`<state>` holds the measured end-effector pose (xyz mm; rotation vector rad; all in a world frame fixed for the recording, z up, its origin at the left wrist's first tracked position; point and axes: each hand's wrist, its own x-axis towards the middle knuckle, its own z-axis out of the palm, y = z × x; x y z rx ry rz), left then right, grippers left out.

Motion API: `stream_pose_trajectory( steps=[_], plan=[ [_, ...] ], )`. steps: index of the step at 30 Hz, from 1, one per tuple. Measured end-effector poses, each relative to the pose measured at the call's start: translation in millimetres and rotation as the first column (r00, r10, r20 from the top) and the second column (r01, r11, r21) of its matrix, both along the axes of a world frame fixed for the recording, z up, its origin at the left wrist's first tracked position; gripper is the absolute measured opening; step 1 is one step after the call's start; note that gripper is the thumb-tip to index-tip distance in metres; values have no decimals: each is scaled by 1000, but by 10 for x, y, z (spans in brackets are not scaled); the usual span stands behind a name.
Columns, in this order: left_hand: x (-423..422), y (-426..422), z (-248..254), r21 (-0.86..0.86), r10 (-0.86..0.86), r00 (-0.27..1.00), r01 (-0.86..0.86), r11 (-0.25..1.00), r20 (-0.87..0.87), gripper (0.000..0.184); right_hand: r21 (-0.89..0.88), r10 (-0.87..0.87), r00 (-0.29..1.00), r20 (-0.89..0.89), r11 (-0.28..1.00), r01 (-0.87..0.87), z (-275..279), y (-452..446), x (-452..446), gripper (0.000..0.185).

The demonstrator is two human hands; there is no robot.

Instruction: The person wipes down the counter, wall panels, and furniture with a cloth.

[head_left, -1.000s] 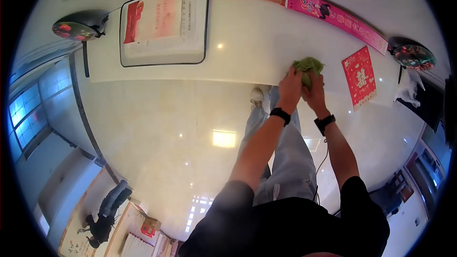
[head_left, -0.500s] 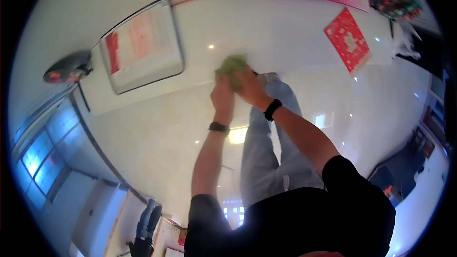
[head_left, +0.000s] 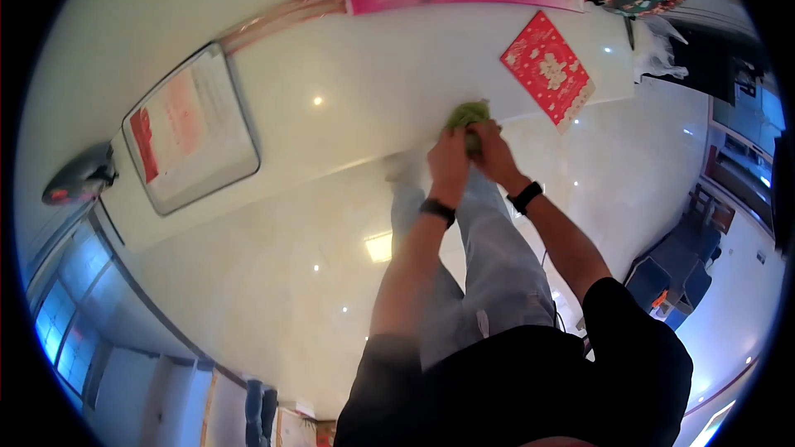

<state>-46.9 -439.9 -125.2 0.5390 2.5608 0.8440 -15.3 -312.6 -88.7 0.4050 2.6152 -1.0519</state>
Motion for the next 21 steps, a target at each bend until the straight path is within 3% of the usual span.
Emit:
stream_pose_trajectory(
  steps=[2,4,6,7,10,13,16,21],
  plan=[
    [43,-145,-42,19,49,998,-50,999,46,21,29,134,986,-96,991,-132,-24,-69,-45,50],
    [13,-352,93,-8,128,992,-128,992,19,26,59,184,981,-67,982,-180,-25,-217,-116,46],
    [-24,-591,141,-27,173,985,-172,985,27,30,-129,192,980,-48,972,-197,-330,-358,-93,42],
    [-29,-711,165,-32,186,982,-185,982,18,29,-143,209,973,-94,965,-221,-377,-454,-102,46],
    [-1,-850,333,-70,279,960,-278,958,6,25,-300,249,964,-90,917,-265,-221,-505,-158,52],
    [-35,-407,719,-35,364,931,-364,931,-24,27,-407,268,961,-63,872,-270,242,-77,-299,50],
    [-159,409,955,68,351,935,-348,935,-41,32,-411,156,982,-106,892,-186,569,718,-319,52],
    [-434,2345,1149,301,130,981,-83,950,-142,36,-98,-46,901,-432,995,4,639,2523,-152,54]
  ],
)
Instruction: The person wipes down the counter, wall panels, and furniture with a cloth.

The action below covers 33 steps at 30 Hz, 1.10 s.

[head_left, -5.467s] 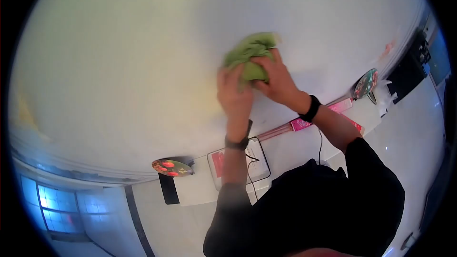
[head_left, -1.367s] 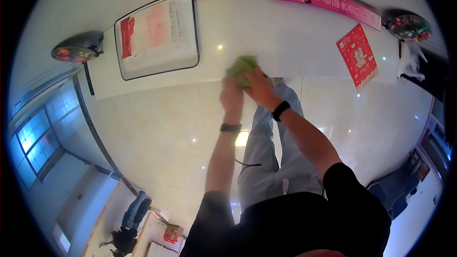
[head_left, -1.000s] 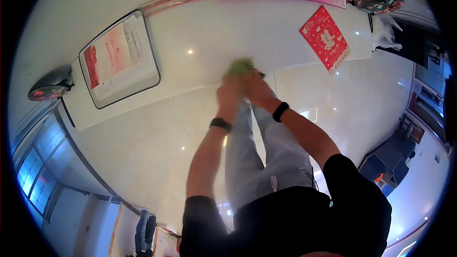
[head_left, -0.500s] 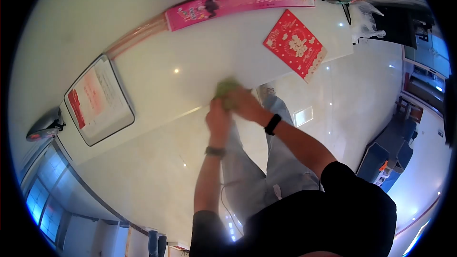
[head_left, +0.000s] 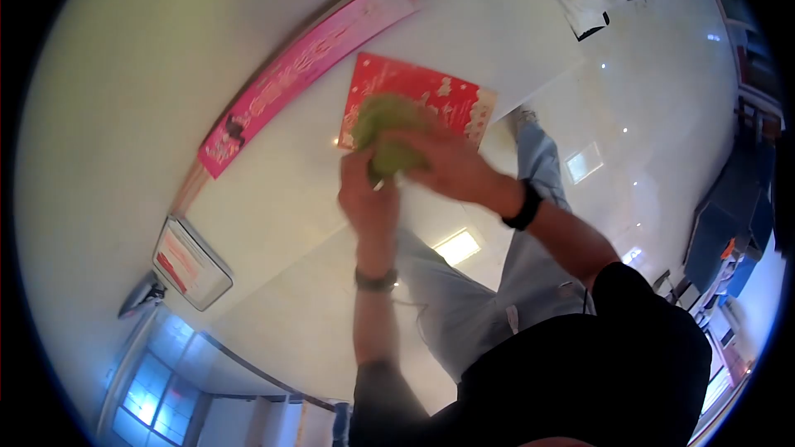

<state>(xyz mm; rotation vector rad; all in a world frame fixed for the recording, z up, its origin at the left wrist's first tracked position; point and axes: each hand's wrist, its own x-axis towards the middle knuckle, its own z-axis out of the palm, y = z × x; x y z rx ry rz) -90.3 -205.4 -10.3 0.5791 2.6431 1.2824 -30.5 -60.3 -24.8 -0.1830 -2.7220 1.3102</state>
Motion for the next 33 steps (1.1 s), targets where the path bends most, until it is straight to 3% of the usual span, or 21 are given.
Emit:
stream_pose_trajectory(
  steps=[2,4,8,10,11,13,18,23,28,31,33],
  plan=[
    [-1,791,-116,40,-113,992,115,993,-48,33,-65,-85,996,18,994,86,206,812,77,52],
    [77,1513,-175,48,-230,966,237,970,-115,45,15,-220,967,128,975,220,234,1413,256,50],
    [470,2493,-687,-112,-214,965,232,966,152,41,79,-334,907,257,943,324,-303,2199,625,49],
    [695,2642,-1033,-174,-181,963,217,961,201,36,137,-319,892,320,947,289,-726,2286,832,49],
    [750,2659,-1052,-209,-145,965,192,959,218,37,95,-352,909,222,936,340,-885,2218,876,48],
    [796,2520,-1011,-285,-80,965,152,946,248,40,48,-235,950,207,972,231,-914,2175,862,48],
    [360,2248,-984,-408,-68,995,93,908,75,39,-160,-127,974,189,974,158,-978,1923,402,38],
    [-232,2432,-1072,-445,-35,999,29,895,-3,34,-85,-230,962,151,966,244,-968,2076,-143,37],
    [-36,3230,-1014,-348,-197,977,159,924,-76,32,-77,-339,936,93,935,346,-1117,2707,74,32],
    [406,3372,-1069,-393,-188,982,171,903,-3,31,-9,-281,904,321,954,300,-796,3056,400,34],
    [639,3371,-1015,-464,-166,982,189,866,89,31,-31,-211,916,342,972,235,-819,3105,670,41]
  ],
)
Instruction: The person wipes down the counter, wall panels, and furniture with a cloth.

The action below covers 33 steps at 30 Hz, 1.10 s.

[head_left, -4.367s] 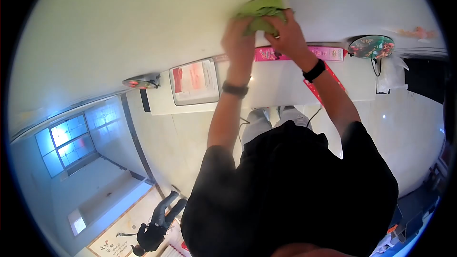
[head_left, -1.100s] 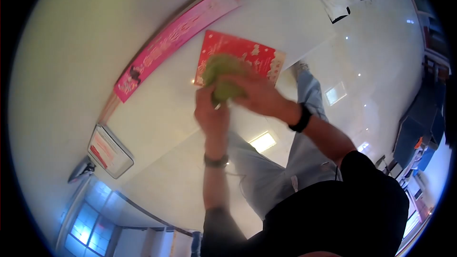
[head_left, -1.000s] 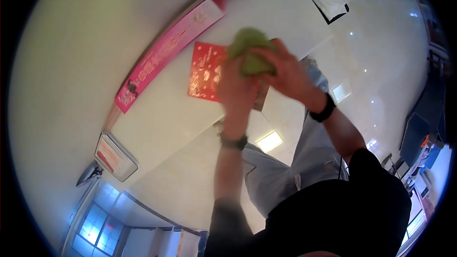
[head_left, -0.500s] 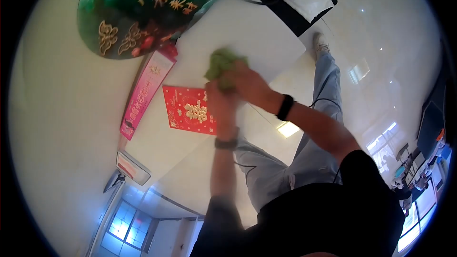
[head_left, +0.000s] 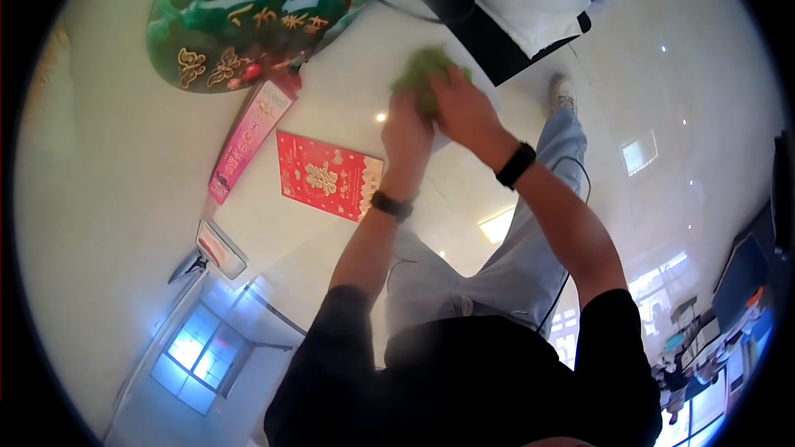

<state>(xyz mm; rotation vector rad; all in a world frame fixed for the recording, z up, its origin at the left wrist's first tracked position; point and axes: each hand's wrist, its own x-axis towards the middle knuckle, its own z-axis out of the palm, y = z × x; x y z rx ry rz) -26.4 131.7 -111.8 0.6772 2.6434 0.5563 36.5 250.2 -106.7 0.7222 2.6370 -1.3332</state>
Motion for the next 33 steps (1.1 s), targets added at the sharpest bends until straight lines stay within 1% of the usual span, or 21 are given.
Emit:
stream_pose_trajectory(
  steps=[2,5,8,10,11,14,15,17,18,19,20,21,22,23,24,26,27,29,30,32,33],
  plan=[
    [190,71,154,-117,24,996,-14,993,88,31,-24,29,999,-15,999,-29,-66,-15,192,42],
    [199,5,126,-185,-40,994,59,981,106,42,-12,84,992,-91,996,-86,-213,-59,276,38],
    [152,-93,4,-166,46,994,-30,986,98,38,-18,141,981,-130,989,-145,-263,-119,180,31],
    [112,-228,80,-230,182,975,-148,962,131,32,2,227,955,-190,973,-231,-339,-264,45,27],
    [128,-290,120,-267,256,956,-211,940,144,30,-107,291,944,-154,945,-309,-188,-247,-49,22],
    [92,-415,165,-313,375,909,-308,898,180,25,-151,275,936,-220,938,-311,-438,-563,-173,22],
    [122,-263,272,-321,377,922,-332,887,89,25,-136,290,919,-267,933,-334,-434,-570,-135,23],
    [218,-246,134,-178,343,938,-332,926,39,26,-83,325,882,-342,924,-373,-523,-340,56,25],
    [296,-223,67,-104,331,943,-328,939,16,27,-119,329,907,-263,922,-369,-420,-172,140,27],
    [351,-51,143,-45,376,922,-374,926,93,29,-156,333,925,-181,919,-361,-154,60,166,28],
    [370,160,215,-127,393,912,-379,917,117,26,-181,333,937,-106,920,-348,16,264,151,30],
    [421,273,190,-52,377,919,-374,926,112,25,-142,317,936,-153,930,-338,23,402,182,33],
    [491,298,-27,-28,358,930,-356,934,79,25,-109,302,933,-196,939,-327,16,507,246,36],
    [606,375,-71,158,364,931,-354,922,-36,25,-106,296,951,-90,947,-305,4,561,280,36],
    [618,456,-29,89,372,927,-376,922,60,26,-101,291,956,18,952,-288,-15,586,297,37],
    [667,516,100,126,453,881,-469,874,134,26,-36,322,947,-15,946,-322,-3,495,273,38],
    [664,501,102,72,498,845,-519,852,197,26,-14,344,939,-15,939,-344,15,441,237,38],
    [716,227,-160,93,447,889,-455,886,97,28,-10,398,917,-21,917,-398,-38,316,150,44],
    [621,130,-152,103,411,911,-413,905,41,29,19,428,900,-81,904,-428,-56,229,35,44],
    [463,-98,13,67,592,794,-603,795,138,33,55,488,853,-185,872,-487,-82,-70,-126,45],
    [357,-280,1,68,575,811,-583,809,110,36,24,521,845,-122,853,-522,-120,-233,-235,42]
  ],
)
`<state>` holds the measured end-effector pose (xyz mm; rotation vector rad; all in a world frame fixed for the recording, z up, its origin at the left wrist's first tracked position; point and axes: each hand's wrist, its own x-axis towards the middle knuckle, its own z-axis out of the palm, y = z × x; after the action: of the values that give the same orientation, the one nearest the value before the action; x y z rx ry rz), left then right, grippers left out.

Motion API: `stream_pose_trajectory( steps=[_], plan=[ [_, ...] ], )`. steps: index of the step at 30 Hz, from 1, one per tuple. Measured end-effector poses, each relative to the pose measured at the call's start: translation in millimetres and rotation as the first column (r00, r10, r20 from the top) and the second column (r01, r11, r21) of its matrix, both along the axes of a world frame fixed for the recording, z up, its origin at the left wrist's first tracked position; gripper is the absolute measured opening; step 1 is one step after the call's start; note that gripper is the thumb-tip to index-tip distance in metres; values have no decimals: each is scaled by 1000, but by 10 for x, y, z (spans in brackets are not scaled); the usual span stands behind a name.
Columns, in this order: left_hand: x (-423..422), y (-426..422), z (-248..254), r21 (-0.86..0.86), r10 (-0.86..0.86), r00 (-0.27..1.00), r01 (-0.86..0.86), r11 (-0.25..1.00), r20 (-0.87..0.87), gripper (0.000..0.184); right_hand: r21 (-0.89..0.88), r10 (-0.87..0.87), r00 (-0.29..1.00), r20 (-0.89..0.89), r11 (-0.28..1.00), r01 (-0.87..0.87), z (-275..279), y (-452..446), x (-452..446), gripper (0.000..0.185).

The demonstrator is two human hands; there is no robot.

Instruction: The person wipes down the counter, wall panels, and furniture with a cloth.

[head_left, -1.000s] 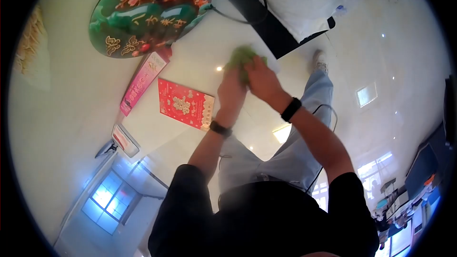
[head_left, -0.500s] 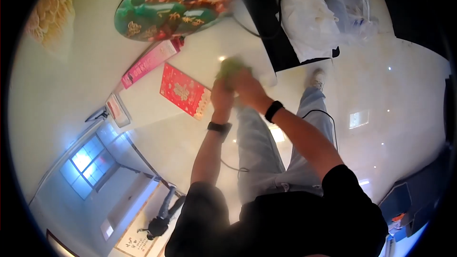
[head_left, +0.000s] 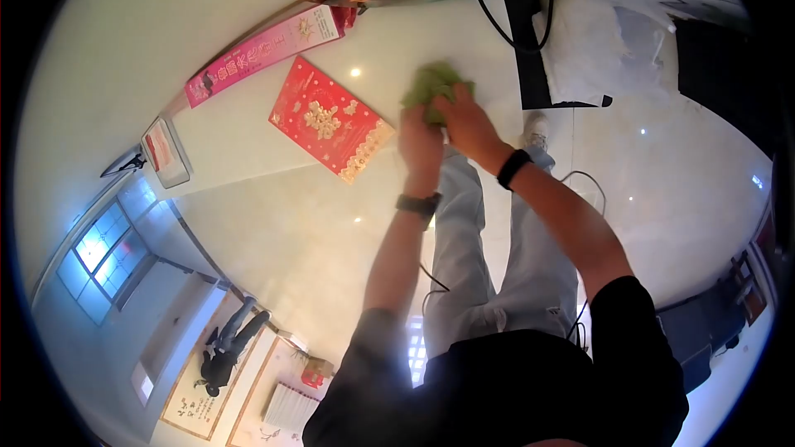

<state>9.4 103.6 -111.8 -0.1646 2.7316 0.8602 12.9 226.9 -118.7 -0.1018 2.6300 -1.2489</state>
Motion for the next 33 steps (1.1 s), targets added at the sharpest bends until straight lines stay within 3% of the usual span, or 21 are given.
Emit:
stream_pose_trajectory(
  steps=[6,9,11,14,16,17,18,19,20,21,23,26,27,28,30,33],
  plan=[
    [-778,-352,181,-212,-63,998,61,975,-4,21,-24,-78,995,-56,997,77,-134,-545,-630,41],
    [-842,-134,7,-140,-73,997,78,987,41,18,-36,-126,967,-220,992,121,-132,-281,-664,46],
    [-730,180,-35,-170,-163,971,192,966,174,17,-11,-227,974,6,974,227,37,-17,-505,44],
    [-202,565,19,-62,-270,959,276,959,86,16,159,-197,980,-39,967,201,-53,349,136,58],
    [206,656,115,-15,-393,903,401,916,172,15,206,-136,990,-34,969,140,104,535,618,64],
    [465,700,-21,20,-418,890,422,907,183,17,107,43,912,408,990,-95,-108,785,836,63],
    [702,704,-182,115,-506,815,495,861,283,19,-114,200,874,443,979,-167,-645,1003,1260,55],
    [958,725,-467,185,-574,760,544,818,304,19,70,95,916,390,989,-133,-814,1230,1692,59],
    [770,636,376,199,-599,688,573,795,409,19,198,145,860,490,942,-271,333,968,1405,39],
    [928,644,335,163,-653,716,634,756,247,18,194,-56,855,516,980,-52,756,881,1358,47],
    [880,601,733,206,-616,787,597,775,37,18,143,-240,880,411,970,198,1109,836,1386,52],
    [520,573,1361,226,-584,792,611,758,-181,21,38,-331,928,172,943,329,1828,784,1111,47],
    [310,565,1778,254,-569,797,604,755,-205,23,0,-368,921,132,929,371,1937,832,965,52],
    [56,594,2213,283,-551,802,597,751,-229,24,49,-423,906,-19,905,423,2101,883,846,53],
    [-420,692,2930,245,-542,776,622,744,-322,29,21,-507,822,-260,848,530,2639,915,465,50],
    [-954,847,3964,253,-375,616,694,674,-692,31,-119,-555,639,-533,797,592,4075,733,-94,45]
  ],
)
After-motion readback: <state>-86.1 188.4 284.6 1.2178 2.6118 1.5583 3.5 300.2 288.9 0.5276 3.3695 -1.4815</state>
